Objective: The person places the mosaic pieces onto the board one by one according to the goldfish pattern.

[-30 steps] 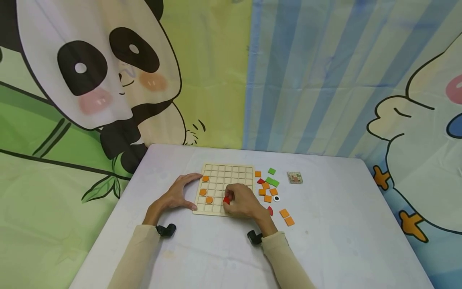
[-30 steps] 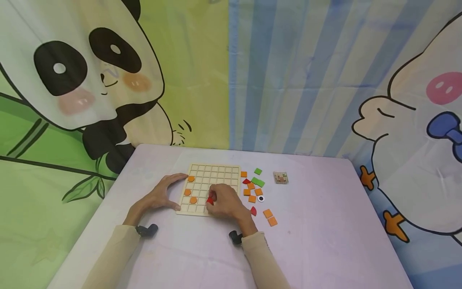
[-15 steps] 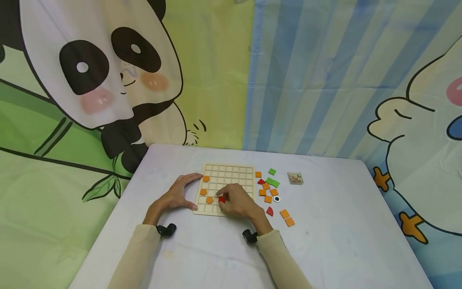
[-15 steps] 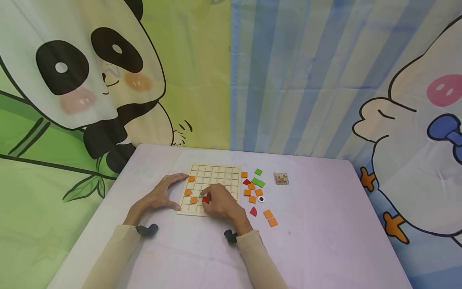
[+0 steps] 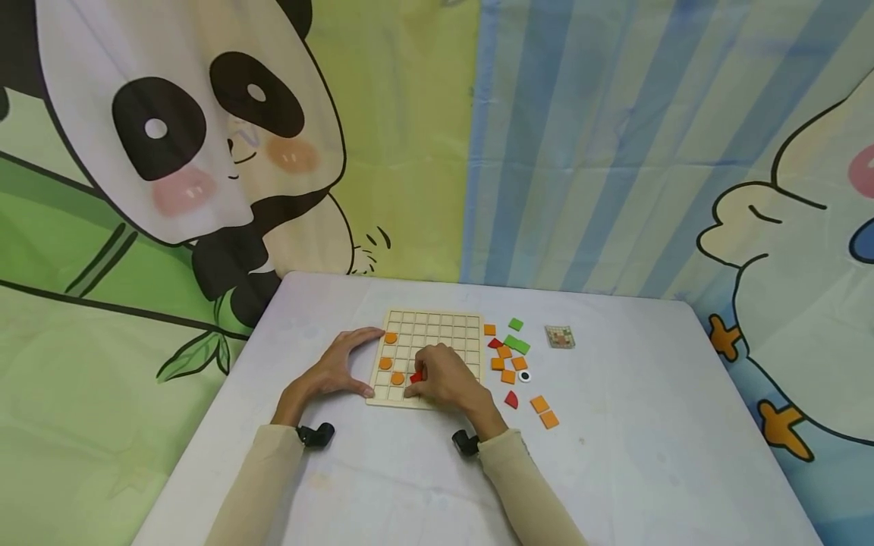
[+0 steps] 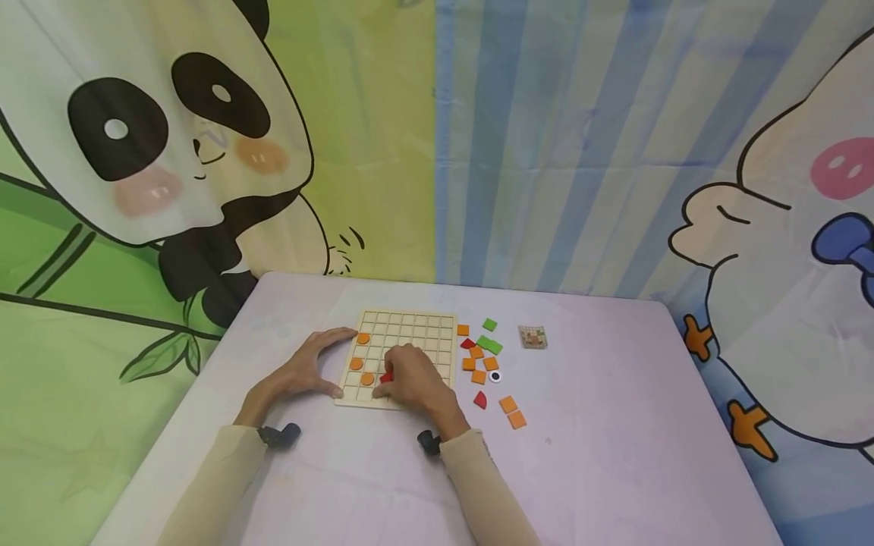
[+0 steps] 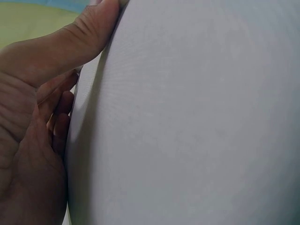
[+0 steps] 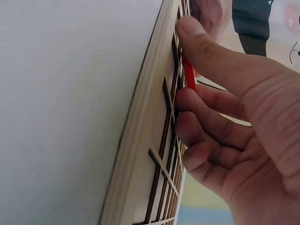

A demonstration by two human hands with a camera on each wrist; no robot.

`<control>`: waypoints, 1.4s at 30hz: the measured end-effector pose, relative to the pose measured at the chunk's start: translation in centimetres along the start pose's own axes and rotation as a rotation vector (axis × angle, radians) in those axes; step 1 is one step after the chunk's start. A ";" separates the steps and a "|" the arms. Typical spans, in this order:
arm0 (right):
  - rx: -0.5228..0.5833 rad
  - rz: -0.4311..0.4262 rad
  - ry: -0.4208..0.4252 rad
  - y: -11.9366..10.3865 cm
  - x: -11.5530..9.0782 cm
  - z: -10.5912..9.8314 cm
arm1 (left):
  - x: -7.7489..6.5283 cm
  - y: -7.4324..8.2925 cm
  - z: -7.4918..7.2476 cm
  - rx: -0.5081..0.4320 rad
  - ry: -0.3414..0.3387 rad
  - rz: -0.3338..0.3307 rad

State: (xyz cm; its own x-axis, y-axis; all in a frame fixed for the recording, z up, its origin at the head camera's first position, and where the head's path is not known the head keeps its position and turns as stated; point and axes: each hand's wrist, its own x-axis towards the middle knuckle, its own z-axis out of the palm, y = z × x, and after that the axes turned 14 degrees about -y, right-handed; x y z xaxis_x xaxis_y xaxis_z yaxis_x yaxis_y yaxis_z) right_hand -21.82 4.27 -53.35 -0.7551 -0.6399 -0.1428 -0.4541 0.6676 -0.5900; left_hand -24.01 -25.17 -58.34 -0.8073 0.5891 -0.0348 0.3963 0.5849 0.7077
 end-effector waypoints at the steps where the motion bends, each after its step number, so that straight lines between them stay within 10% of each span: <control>1: 0.001 0.006 -0.003 0.0 0.0 0.0 | 0.0 0.0 0.0 0.001 -0.002 -0.003; 42: 0.131 -0.083 -0.030 0.8 0.3 -0.1 | 0.1 1.1 -0.2 0.001 -0.010 -0.036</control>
State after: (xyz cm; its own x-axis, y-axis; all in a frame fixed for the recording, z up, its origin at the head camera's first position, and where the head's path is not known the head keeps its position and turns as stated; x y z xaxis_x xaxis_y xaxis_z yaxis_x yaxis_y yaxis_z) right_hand -22.45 4.69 -53.78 -0.7023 -0.7030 -0.1121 -0.4468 0.5578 -0.6994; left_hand -23.71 -24.59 -57.44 -0.8170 0.5727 -0.0672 0.3670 0.6064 0.7054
